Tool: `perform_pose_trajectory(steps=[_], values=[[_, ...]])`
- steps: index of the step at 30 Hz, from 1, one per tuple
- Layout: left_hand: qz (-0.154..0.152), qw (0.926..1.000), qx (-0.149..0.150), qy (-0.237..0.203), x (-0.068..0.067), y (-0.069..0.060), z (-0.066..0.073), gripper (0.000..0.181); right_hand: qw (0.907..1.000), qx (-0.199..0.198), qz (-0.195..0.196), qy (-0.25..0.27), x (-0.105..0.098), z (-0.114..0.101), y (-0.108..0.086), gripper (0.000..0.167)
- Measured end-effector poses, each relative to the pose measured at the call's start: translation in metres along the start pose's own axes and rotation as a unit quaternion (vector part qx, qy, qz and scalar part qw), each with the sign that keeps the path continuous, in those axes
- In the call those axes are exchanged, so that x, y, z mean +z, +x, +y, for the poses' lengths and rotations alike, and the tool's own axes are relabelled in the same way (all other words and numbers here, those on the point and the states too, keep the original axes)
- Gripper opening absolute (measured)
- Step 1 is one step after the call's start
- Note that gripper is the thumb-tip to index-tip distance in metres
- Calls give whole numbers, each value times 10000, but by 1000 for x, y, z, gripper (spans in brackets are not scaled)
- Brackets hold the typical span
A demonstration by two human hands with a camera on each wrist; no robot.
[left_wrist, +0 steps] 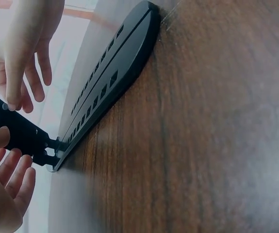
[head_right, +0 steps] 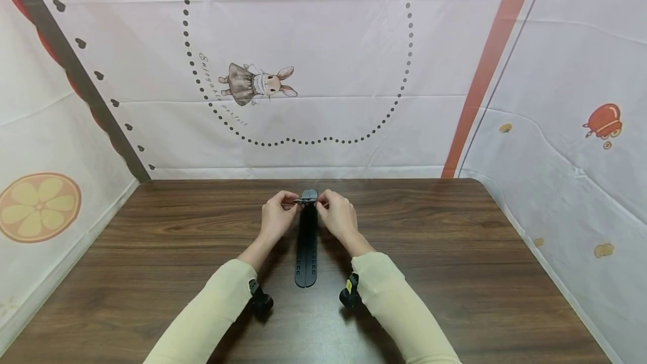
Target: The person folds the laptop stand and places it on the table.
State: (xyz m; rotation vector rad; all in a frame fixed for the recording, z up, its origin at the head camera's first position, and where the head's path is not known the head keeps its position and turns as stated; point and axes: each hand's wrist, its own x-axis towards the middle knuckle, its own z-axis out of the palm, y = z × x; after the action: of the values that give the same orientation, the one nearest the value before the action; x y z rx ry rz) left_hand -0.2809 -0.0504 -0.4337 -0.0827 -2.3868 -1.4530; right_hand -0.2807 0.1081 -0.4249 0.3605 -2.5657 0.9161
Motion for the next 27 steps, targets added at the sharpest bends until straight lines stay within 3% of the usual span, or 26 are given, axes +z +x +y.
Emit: perform_pose_trajectory(steps=[17, 27], values=[[-176, 9995, 252, -84, -8, -2, 1, 13, 9996, 55, -270, 102, -2, -1, 1, 10], [-208, 9995, 244, 59, -6, -4, 1, 13, 9988, 415, -249, 53, -1, -4, 0, 8]])
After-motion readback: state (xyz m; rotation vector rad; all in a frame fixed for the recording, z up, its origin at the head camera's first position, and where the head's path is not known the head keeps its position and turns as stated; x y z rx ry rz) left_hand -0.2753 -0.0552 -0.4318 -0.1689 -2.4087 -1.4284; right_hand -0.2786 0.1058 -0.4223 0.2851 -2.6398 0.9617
